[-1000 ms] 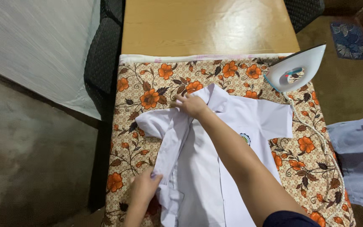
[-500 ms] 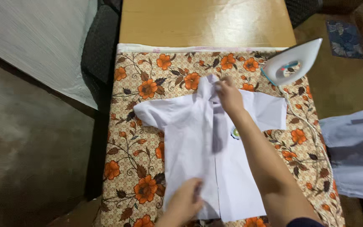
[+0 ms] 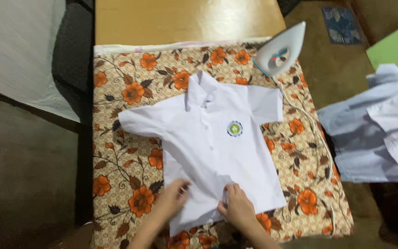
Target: The person irons a white short-sleeved shirt with an embroidered logo on a floral-patterned table. They smooth the fabric with their hands, use a white electric iron to press the front placket, collar, and sleeves, and adjust the shirt's position multiple times to ensure all areas are wrinkle-free.
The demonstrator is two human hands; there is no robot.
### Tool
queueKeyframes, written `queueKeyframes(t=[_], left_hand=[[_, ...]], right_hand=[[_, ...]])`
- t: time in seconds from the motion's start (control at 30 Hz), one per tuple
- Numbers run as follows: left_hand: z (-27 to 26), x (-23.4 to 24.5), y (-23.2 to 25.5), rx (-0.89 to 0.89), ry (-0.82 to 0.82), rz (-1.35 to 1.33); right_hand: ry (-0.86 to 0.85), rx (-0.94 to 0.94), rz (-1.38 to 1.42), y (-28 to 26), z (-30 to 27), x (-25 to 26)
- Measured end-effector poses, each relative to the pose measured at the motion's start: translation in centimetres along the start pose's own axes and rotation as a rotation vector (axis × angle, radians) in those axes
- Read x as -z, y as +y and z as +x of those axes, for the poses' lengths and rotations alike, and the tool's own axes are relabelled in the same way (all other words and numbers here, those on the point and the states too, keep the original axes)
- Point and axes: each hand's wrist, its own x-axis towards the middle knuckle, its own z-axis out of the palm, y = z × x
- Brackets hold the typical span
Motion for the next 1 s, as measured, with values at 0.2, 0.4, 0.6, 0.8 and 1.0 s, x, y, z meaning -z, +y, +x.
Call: queueKeyframes(t=[0.2,0.4,0.6,0.8,1.0], left_hand=[[-2.2,1.7,-2.4,-0.147,0.227,0.127],[-4.1,-2.9,0.1,-0.413,0.026,0.359],[-3.3,-4.9,1.0,-0.730,0.065,0.576],[-2.1,-3.7,0.9,-0.581,0.012,0.378],[0.7,-2.7,1.6,-0.718,0.128,0.290]], right_hand=[[0.020,0.091,-0.041,1.5,-3.0,0.2],[0.053,0.126,-0.023,3.1,-4.9,-1.7],[0.154,0.094,-0.054,4.1,-5.4,-2.9],[0.166,-0.532,0.512,8.0,-3.3,1.3],[0.552,-0.612,0.863,17.6,-0.9,3.5]])
